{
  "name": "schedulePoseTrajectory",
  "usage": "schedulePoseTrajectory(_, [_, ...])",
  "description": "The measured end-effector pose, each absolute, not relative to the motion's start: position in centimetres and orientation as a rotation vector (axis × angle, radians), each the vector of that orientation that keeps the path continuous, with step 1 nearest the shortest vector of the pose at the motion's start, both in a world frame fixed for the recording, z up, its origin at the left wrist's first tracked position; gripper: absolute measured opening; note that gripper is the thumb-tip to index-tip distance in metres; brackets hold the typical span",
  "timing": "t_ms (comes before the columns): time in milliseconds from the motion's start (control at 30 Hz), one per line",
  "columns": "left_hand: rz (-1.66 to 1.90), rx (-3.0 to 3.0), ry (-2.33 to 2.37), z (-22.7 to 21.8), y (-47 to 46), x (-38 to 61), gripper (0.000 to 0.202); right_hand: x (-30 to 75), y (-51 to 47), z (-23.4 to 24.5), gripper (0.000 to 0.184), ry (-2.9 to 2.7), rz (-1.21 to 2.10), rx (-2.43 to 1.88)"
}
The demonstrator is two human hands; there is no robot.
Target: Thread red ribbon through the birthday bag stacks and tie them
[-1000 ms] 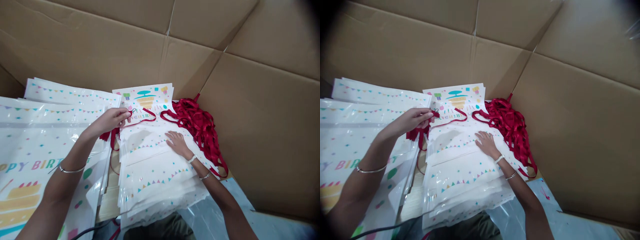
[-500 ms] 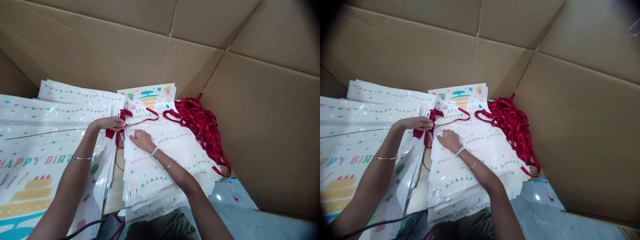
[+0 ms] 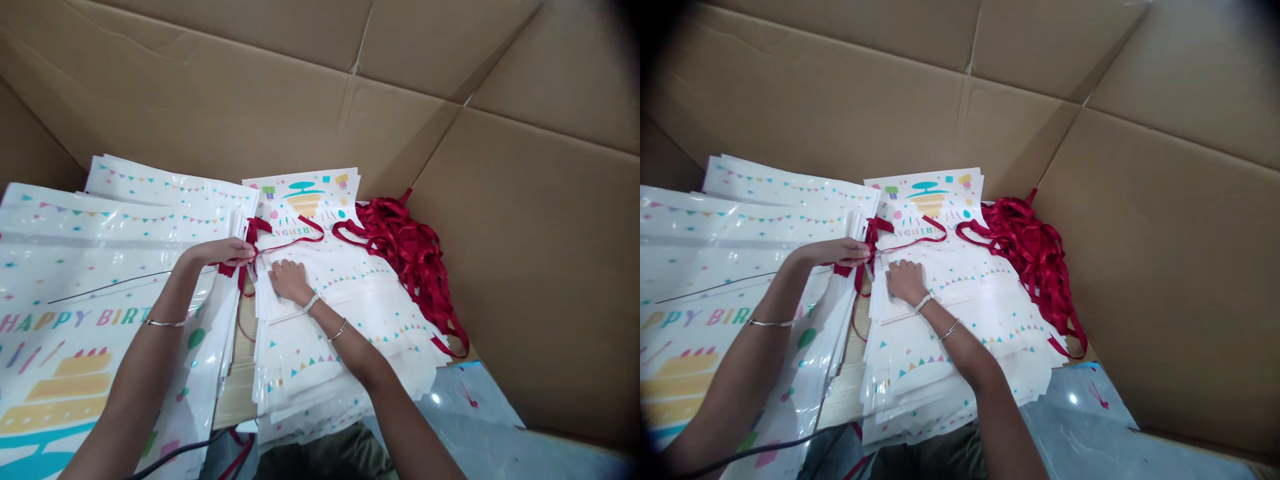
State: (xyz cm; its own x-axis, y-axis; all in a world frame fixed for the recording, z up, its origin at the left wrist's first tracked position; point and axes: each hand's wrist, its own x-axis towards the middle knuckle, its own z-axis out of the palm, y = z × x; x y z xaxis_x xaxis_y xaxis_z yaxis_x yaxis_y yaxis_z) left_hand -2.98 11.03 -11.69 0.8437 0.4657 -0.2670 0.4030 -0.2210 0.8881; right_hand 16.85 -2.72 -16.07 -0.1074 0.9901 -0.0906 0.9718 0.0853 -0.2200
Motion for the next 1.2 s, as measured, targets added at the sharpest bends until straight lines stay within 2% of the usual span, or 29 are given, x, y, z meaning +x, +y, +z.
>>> schedulePoseTrajectory(267, [-0.057, 1.722, 0.631, -14.0, 9.9, -1.5, 0.053, 18.3, -2.0, -14.1, 0.025, -2.112, 0.596, -1.959])
schedulePoseTrajectory(400, [-0.05, 1.674, 0.651, -14.5, 9.7, -1.4, 0.05, 18.7, -1.7, -13.7, 0.025, -1.955, 0.713, -1.885])
schedulePoseTrajectory(600, [-0.058, 1.663, 0.631, -15.0, 9.9, -1.8, 0.051, 20.0, -1.2, -14.3, 0.026, -1.719, 1.034, -1.718])
schedulePoseTrajectory(767, [-0.068, 1.647, 0.583, -14.9, 9.4, -1.6, 0.048, 21.0, -0.5, -16.1, 0.016, -1.561, 1.226, -1.627])
schedulePoseTrajectory(933, [-0.05, 1.61, 0.543, -15.2, 9.1, -1.3, 0.048, 21.4, 0.2, -17.8, 0.018, -1.606, 1.19, -1.614])
schedulePoseTrajectory(1200, [-0.08, 1.569, 0.564, -15.4, 9.1, -1.3, 0.04, 20.7, -0.5, -16.1, 0.018, -1.838, 0.984, -1.737])
